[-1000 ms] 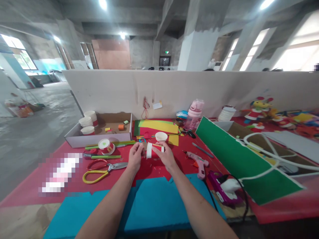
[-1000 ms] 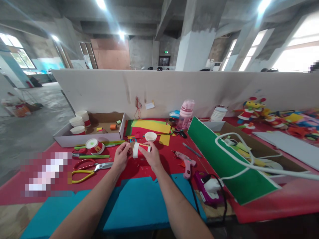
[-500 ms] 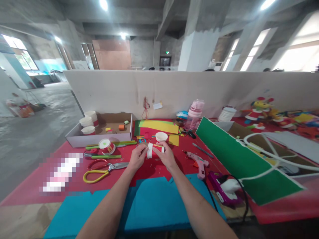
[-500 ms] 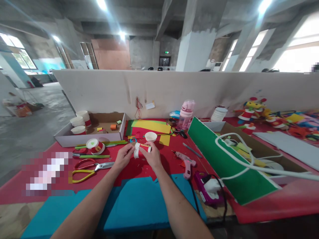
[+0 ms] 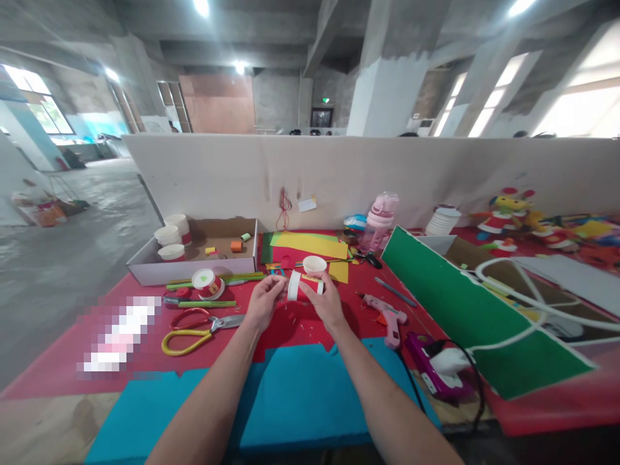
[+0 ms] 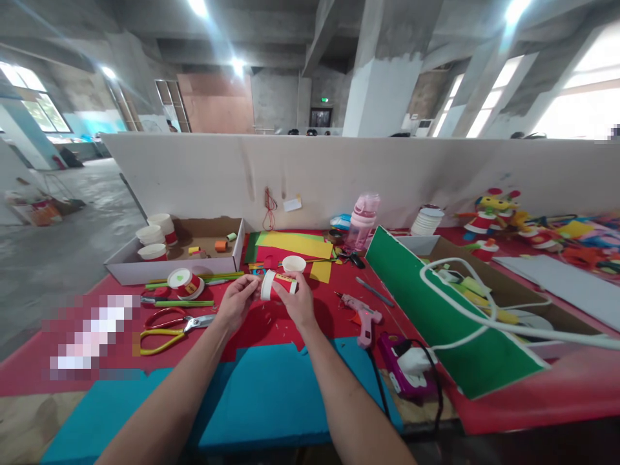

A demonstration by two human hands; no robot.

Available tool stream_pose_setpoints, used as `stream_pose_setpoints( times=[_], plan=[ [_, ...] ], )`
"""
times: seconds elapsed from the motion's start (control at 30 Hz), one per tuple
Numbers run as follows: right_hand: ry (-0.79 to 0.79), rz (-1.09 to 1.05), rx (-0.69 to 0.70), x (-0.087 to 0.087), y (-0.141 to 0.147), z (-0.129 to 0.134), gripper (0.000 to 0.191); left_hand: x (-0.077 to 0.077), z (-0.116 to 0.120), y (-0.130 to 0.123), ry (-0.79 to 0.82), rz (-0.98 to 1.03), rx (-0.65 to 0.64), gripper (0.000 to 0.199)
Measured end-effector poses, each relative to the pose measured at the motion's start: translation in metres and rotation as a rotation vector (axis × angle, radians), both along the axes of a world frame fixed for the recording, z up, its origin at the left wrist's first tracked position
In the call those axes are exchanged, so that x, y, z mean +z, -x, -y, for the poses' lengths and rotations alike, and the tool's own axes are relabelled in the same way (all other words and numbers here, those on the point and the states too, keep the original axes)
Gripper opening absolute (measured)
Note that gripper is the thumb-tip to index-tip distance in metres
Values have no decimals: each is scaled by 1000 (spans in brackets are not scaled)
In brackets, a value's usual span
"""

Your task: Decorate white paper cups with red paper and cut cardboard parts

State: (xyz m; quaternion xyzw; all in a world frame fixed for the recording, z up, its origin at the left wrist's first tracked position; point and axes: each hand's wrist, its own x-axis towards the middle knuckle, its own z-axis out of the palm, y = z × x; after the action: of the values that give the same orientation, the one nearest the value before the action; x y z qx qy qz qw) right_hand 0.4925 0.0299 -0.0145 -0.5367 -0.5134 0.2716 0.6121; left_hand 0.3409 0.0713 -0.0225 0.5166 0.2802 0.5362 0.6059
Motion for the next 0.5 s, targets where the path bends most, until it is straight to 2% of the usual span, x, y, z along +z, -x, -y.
stream_pose_setpoints(
  times=[0.23,0.5],
  plan=[
    [-39,79,-54,2,-3,1,36,6,2,4,-70,-221,29,23],
    [-75,190,-89,3,-3,2,33,-1,-2,4,-164,-310,72,20]
  ],
)
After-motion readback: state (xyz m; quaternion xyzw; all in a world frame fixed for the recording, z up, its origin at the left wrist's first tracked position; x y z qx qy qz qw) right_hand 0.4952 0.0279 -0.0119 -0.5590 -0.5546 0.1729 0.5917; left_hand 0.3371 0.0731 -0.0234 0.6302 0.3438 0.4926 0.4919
